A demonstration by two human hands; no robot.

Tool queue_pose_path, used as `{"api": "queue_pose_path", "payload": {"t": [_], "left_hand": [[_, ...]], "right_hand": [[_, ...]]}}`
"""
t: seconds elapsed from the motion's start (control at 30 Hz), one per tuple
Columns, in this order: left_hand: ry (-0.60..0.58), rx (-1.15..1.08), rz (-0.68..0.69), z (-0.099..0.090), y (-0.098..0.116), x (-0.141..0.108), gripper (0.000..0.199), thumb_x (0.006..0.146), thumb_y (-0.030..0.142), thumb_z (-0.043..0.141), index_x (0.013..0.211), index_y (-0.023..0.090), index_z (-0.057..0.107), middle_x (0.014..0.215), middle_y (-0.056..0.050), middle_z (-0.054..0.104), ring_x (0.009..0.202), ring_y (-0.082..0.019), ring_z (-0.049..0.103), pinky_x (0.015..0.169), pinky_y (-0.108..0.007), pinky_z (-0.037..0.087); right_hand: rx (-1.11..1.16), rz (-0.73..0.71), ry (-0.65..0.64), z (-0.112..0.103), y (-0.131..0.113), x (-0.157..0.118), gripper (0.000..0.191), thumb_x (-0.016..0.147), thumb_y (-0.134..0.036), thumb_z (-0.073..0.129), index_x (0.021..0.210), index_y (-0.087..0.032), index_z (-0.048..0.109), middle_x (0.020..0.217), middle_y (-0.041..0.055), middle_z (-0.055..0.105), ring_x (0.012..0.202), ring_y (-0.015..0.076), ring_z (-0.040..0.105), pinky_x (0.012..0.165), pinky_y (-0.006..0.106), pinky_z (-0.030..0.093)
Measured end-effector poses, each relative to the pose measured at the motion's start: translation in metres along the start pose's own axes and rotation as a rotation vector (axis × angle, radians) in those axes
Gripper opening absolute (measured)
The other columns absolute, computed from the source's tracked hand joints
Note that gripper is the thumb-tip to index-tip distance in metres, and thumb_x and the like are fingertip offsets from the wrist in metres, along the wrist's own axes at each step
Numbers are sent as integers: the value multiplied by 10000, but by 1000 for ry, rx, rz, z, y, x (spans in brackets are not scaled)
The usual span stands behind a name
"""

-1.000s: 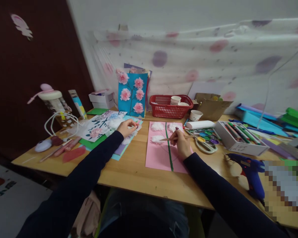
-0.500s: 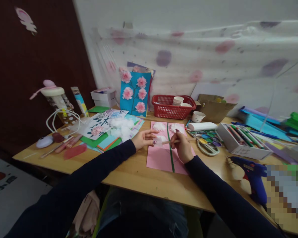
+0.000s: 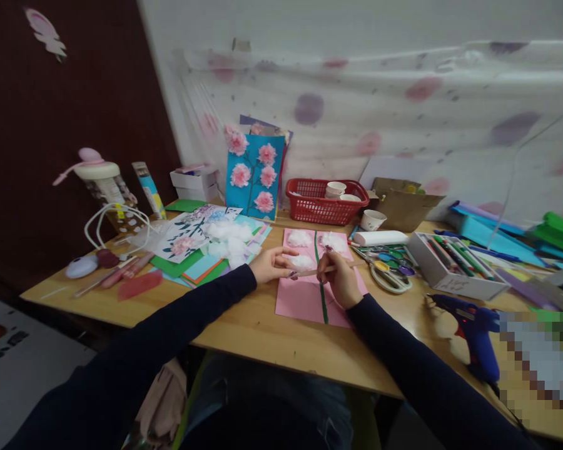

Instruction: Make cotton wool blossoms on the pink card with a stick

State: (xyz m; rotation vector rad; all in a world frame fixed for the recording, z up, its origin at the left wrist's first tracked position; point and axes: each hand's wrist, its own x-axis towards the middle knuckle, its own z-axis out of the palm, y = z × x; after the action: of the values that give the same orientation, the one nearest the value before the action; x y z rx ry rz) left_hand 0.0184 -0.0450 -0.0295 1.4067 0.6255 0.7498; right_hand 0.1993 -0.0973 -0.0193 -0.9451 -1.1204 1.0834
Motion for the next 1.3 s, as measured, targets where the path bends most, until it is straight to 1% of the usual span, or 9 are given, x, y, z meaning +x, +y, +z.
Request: {"api": "queue_pose_path", "payload": {"t": [0.17,0.3,0.43,0.53,0.6,0.73,0.93,1.17,1.3], "left_hand": [[18,41,-15,-1,-3,1,600,500,104,797,1046,110,549,740,-16,663,676,-122,636,701,-262,452],[-10,34,4,-3,-4,2,564,542,161,794,1046,108,548,754,-25,665,672,-115,622,685,-250,443],[27,35,20,-3,-3,2,565,570,199,789,1061,91,532,739,-24,668,652,-107,606,691,-249,434],[59,35,43,-3,-4,1,573,583,212,785,1079,98,521,740,-20,671,643,-95,599,684,-234,428],[59,41,50,-2,-4,1,572,592,218,778,1087,104,513,741,-17,670,623,-84,589,652,-217,421],[22,86,39,1,-5,0,555,612,198,753,1100,113,502,738,-16,668,592,-83,583,610,-213,421],[9,151,46,7,-7,-4,489,614,82,698,1064,134,516,759,-12,666,714,-117,630,720,-253,455],[-50,154,68,11,-6,-7,416,666,88,667,1052,142,522,739,-7,658,709,-111,629,746,-261,454],[-45,168,65,11,-6,-8,415,672,74,644,1061,139,513,733,-4,653,693,-113,626,737,-268,454]], "right_hand": [[-19,8,6,2,0,-1,427,750,-419,495,402,-173,519,340,2,427,323,84,384,357,222,283],[-8,-10,19,-1,1,1,418,738,-444,491,410,-186,513,334,0,421,322,92,371,353,234,262],[52,-57,105,-7,0,5,470,766,-458,437,364,-216,417,297,-22,316,302,88,297,343,240,217],[63,-48,148,-10,1,8,500,784,-441,410,338,-217,378,283,-32,258,285,79,247,338,242,162],[22,-34,129,-11,4,8,518,796,-453,406,338,-210,396,285,-32,264,285,77,255,342,242,165],[-87,-26,98,-6,10,5,533,809,-489,410,364,-198,442,298,-27,319,297,77,299,355,238,215],[-127,-12,73,-3,9,1,527,817,-456,406,359,-200,454,289,-18,337,305,85,318,361,239,211],[-143,-7,66,-5,12,2,528,826,-459,409,370,-199,470,287,-16,350,311,90,324,365,236,222],[-159,-8,61,-5,11,2,529,821,-458,409,364,-198,465,282,-15,347,309,89,324,361,236,221]]}}
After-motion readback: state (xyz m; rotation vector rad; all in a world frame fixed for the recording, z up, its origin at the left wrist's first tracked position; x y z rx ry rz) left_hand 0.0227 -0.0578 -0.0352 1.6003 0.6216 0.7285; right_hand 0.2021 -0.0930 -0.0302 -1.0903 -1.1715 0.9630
